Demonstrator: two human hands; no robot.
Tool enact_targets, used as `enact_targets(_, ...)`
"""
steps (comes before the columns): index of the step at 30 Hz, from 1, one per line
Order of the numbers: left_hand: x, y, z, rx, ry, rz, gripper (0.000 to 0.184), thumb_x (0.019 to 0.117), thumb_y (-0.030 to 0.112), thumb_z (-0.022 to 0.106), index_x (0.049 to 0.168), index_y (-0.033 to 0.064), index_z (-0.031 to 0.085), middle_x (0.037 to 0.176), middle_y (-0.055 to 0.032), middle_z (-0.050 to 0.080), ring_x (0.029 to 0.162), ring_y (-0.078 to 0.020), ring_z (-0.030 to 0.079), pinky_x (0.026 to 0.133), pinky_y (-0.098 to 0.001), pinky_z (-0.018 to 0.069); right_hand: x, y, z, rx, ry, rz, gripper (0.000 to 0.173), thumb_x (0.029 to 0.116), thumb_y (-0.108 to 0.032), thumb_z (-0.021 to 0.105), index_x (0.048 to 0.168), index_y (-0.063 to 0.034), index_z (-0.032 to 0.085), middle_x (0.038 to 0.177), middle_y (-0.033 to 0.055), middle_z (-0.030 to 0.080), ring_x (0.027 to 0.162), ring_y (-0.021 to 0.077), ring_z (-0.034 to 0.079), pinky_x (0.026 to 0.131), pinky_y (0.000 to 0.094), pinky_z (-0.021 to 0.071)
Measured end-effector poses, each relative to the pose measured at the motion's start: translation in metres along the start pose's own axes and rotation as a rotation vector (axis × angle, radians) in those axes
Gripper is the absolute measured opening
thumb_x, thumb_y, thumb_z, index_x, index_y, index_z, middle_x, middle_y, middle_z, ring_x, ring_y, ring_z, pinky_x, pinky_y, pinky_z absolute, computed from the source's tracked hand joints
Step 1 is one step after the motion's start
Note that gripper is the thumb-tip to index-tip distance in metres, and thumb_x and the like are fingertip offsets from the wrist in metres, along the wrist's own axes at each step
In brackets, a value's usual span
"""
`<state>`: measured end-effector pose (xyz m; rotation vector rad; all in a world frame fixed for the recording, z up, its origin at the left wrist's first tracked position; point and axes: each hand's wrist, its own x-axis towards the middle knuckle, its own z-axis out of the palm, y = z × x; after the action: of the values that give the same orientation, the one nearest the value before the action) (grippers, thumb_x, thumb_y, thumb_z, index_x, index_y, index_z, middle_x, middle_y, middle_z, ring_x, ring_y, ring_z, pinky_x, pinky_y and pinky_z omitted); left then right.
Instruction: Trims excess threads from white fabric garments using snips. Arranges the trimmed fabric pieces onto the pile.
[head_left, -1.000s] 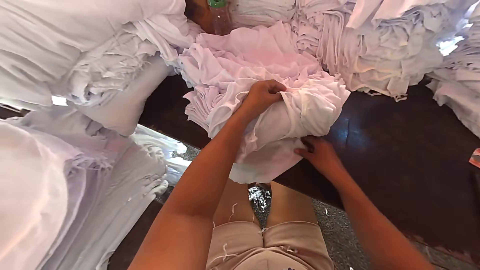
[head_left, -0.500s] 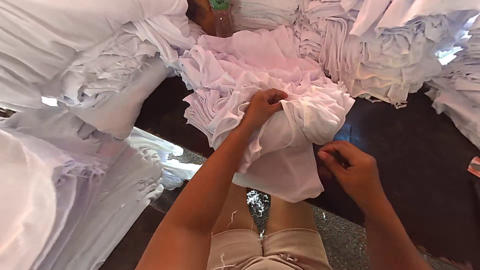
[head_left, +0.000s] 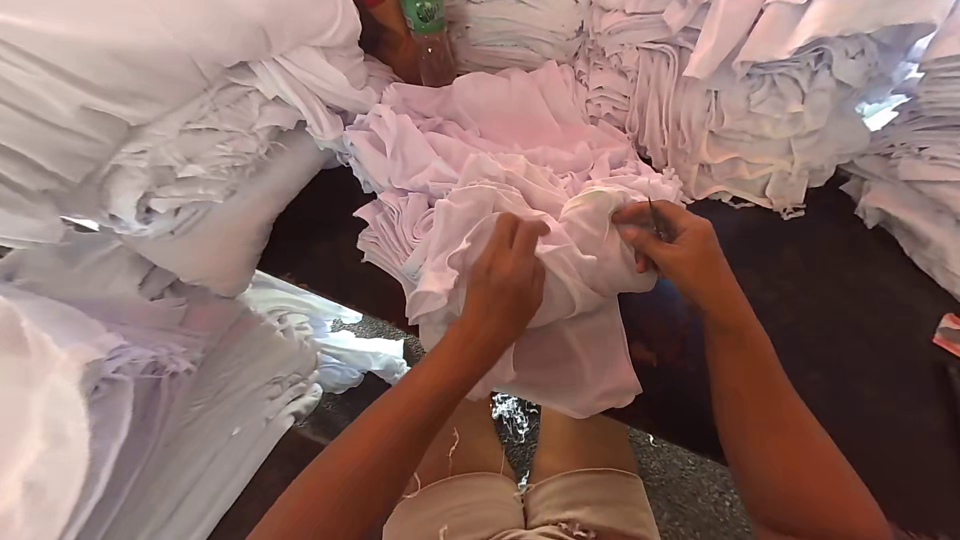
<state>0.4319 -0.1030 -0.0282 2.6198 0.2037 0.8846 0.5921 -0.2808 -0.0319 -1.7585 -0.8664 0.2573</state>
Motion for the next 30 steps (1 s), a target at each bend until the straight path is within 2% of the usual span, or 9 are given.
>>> enact_targets(3, -0.011, 0.014, 0.002, -0.153, 0.009, -0.063, 0.012, 0.0838, -0.005, 0.065, 0.096, -0.0027, 0.067, 0.086, -0.0135, 0.059, 0.064, -0.0187, 0.058, 0.056, -0.0304, 0.052, -0.002, 0.004, 0.002, -0.129, -0.036, -0.114, 0.029, 0.0915, -0.003, 0.072, 0.12, -0.0043, 0.067, 0.118, 0.0102, 0.068, 0.066, 0.0078, 0.059, 0.057, 0.024, 0.0519)
enact_targets(8, 0.006, 0.026, -0.011, -0.309, -0.099, -0.221, 0.021, 0.0878, -0.004, 0.063, 0.108, -0.0017, 0.069, 0.104, -0.0153, 0.062, 0.075, -0.0165, 0.061, 0.066, -0.0298, 0.0543, -0.002, 0.011, 0.01, -0.328, 0.071, -0.313, 0.017, 0.0948, -0.005, 0.069, 0.109, 0.0047, 0.07, 0.118, 0.0201, 0.068, 0.095, 0.0263, 0.07, 0.08, 0.0413, 0.0588)
enact_targets(12, 0.022, 0.037, 0.012, -0.307, -0.142, 0.061, 0.014, 0.0908, 0.001, 0.067, 0.103, -0.003, 0.073, 0.104, -0.0174, 0.068, 0.085, -0.0227, 0.069, 0.075, -0.0348, 0.0596, 0.002, 0.011, 0.004, -0.109, 0.108, -0.157, 0.014, 0.1042, -0.011, 0.056, 0.116, -0.005, 0.062, 0.088, 0.008, 0.065, 0.052, 0.0085, 0.052, 0.047, 0.0231, 0.047)
enact_targets(15, 0.036, 0.033, 0.034, -0.288, -0.202, 0.043, 0.018, 0.0948, 0.003, 0.065, 0.11, -0.0052, 0.071, 0.106, -0.0206, 0.067, 0.09, -0.0287, 0.069, 0.081, -0.0405, 0.059, 0.007, 0.014, 0.0, 0.142, 0.141, -0.102, 0.012, 0.1056, -0.012, 0.054, 0.116, -0.0102, 0.058, 0.073, 0.0025, 0.059, 0.039, 0.004, 0.041, 0.036, 0.0171, 0.0375)
enact_targets(19, 0.052, 0.023, 0.038, -0.384, -0.181, -0.099, 0.016, 0.0947, 0.001, 0.065, 0.107, -0.0064, 0.071, 0.098, -0.0194, 0.069, 0.083, -0.0235, 0.068, 0.078, -0.0345, 0.0577, 0.009, 0.012, -0.008, 0.365, 0.104, -0.027, 0.011, 0.1064, -0.012, 0.052, 0.115, -0.015, 0.057, 0.092, -0.002, 0.071, 0.044, -0.003, 0.046, 0.04, 0.0107, 0.0382)
enact_targets(21, 0.057, 0.018, 0.036, -0.431, -0.234, -0.155, 0.014, 0.0946, 0.001, 0.066, 0.106, -0.0062, 0.07, 0.098, -0.0188, 0.069, 0.084, -0.0216, 0.068, 0.079, -0.0333, 0.057, 0.003, 0.014, -0.02, 0.452, -0.085, -0.038, 0.01, 0.1062, -0.013, 0.051, 0.11, -0.0166, 0.06, 0.094, -0.0024, 0.073, 0.047, -0.0025, 0.05, 0.042, 0.0119, 0.0418)
enact_targets(23, 0.061, 0.015, 0.033, -0.464, -0.297, -0.196, 0.013, 0.0966, 0.003, 0.065, 0.106, -0.0054, 0.07, 0.099, -0.0176, 0.068, 0.085, -0.0182, 0.067, 0.08, -0.0308, 0.0562, -0.006, 0.021, -0.038, 0.497, -0.523, -0.149, 0.01, 0.1019, -0.02, 0.057, 0.1, -0.0196, 0.067, 0.091, -0.0063, 0.074, 0.052, -0.0041, 0.055, 0.046, 0.0131, 0.0456)
enact_targets(26, 0.065, 0.013, 0.03, -0.501, -0.371, -0.253, 0.014, 0.0992, 0.005, 0.063, 0.108, -0.0029, 0.07, 0.102, -0.014, 0.069, 0.086, -0.0126, 0.066, 0.081, -0.027, 0.0548, -0.009, 0.015, -0.043, 0.506, -0.955, -0.302, 0.018, 0.1056, -0.022, 0.057, 0.105, -0.0107, 0.071, 0.098, -0.0082, 0.075, 0.063, -0.0112, 0.057, 0.053, 0.0069, 0.0457)
enact_targets(30, 0.068, 0.017, 0.032, -0.589, -0.351, -0.36, 0.017, 0.1021, 0.013, 0.062, 0.108, 0.0005, 0.072, 0.092, -0.0056, 0.069, 0.078, -0.0054, 0.061, 0.076, -0.0244, 0.0509, -0.016, -0.005, -0.029, 0.226, -0.303, -0.098, 0.01, 0.0986, -0.012, 0.061, 0.099, -0.0074, 0.07, 0.077, -0.0071, 0.067, 0.05, -0.0061, 0.048, 0.046, 0.0118, 0.0428)
